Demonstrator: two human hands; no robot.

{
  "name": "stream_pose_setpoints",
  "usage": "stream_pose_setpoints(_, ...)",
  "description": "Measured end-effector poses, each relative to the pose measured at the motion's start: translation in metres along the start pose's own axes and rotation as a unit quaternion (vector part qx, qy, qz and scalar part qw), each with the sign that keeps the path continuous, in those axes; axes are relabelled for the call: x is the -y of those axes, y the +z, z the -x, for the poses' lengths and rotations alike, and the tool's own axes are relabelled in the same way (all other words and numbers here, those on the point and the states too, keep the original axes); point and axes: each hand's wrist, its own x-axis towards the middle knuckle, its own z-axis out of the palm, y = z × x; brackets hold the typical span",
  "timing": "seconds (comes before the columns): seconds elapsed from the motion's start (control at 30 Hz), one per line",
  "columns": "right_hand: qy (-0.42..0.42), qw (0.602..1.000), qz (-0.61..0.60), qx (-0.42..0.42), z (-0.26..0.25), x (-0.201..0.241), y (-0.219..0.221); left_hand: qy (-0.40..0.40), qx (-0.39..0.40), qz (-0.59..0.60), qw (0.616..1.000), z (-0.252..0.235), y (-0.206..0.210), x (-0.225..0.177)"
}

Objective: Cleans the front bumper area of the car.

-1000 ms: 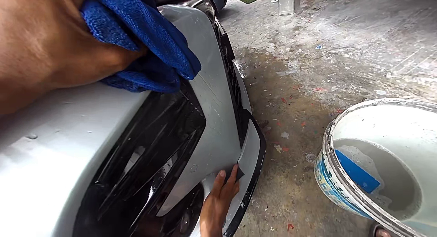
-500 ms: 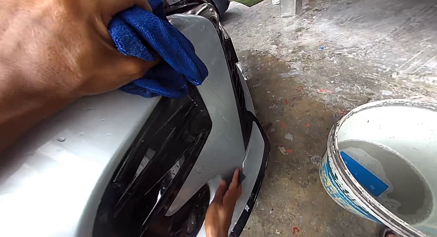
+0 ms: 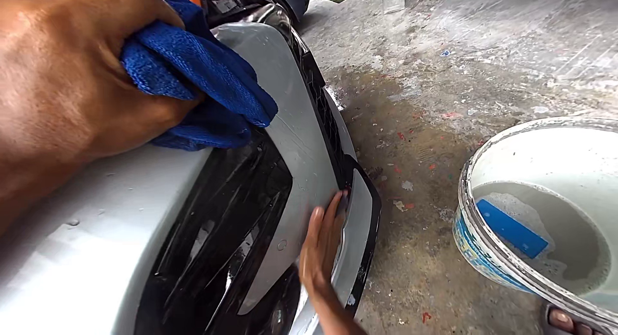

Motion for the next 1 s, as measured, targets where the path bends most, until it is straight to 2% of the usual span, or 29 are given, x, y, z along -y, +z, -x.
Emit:
stream_pose_setpoints(0.07, -0.021, 1.000, 0.004, 0.012, 0.051, -0.016, -0.006, 0.024, -0.018, -0.032, 0.999, -0.001, 0.000, 0.007)
stream_pose_setpoints(0.1, -0.014, 1.000, 0.000, 0.021, 0.057, -0.016, -0.008, 0.038, -0.025, -0.043, 0.998, -0.001, -0.001, 0.010)
stream_pose_setpoints(0.13, 0.006, 1.000, -0.009, 0.024, 0.047, -0.008, -0.006, 0.045, -0.027, -0.054, 0.997, 0.000, -0.002, 0.012)
stream_pose_setpoints(0.2, 0.036, 0.999, -0.013, 0.012, -0.006, 0.015, -0.001, 0.053, -0.021, -0.063, 0.996, -0.001, -0.001, 0.018)
stream_pose_setpoints(0.27, 0.024, 1.000, -0.016, 0.003, -0.055, 0.022, 0.005, 0.055, -0.014, -0.073, 0.996, -0.004, -0.005, 0.014)
stream_pose_setpoints(0.3, 0.013, 1.000, -0.012, -0.001, -0.054, 0.017, 0.007, 0.056, -0.013, -0.074, 0.996, -0.006, -0.004, 0.012)
stream_pose_setpoints(0.4, -0.046, 0.999, -0.021, 0.006, 0.016, -0.007, -0.002, 0.031, -0.008, -0.081, 0.996, 0.001, -0.005, 0.004)
stream_pose_setpoints(0.47, -0.061, 0.997, -0.031, 0.030, 0.030, -0.003, -0.006, 0.029, -0.012, -0.099, 0.995, -0.002, -0.014, -0.015)
stream_pose_setpoints(0.6, -0.087, 0.996, 0.002, 0.027, -0.071, 0.053, 0.006, 0.039, -0.012, -0.113, 0.993, -0.003, -0.020, -0.027)
stream_pose_setpoints(0.63, -0.099, 0.995, 0.007, 0.029, -0.080, 0.057, 0.008, 0.039, -0.011, -0.114, 0.993, -0.004, -0.020, -0.027)
stream_pose_setpoints(0.67, -0.124, 0.992, 0.009, 0.029, -0.068, 0.054, 0.008, 0.039, -0.009, -0.115, 0.993, -0.003, -0.020, -0.026)
stream_pose_setpoints(0.77, -0.237, 0.971, 0.004, 0.041, 0.021, 0.025, -0.006, 0.042, -0.020, -0.113, 0.993, 0.001, -0.017, -0.025)
stream_pose_setpoints(0.83, -0.246, 0.966, -0.002, 0.077, 0.036, 0.023, -0.013, 0.041, -0.023, -0.120, 0.992, 0.000, -0.018, -0.030)
stream_pose_setpoints(0.93, -0.213, 0.976, -0.007, 0.037, -0.049, 0.057, 0.002, 0.043, -0.023, -0.128, 0.991, -0.001, -0.019, -0.033)
stream_pose_setpoints(1.0, -0.173, 0.984, -0.001, 0.051, -0.105, 0.081, 0.008, 0.043, -0.027, -0.128, 0.991, -0.003, -0.019, -0.032)
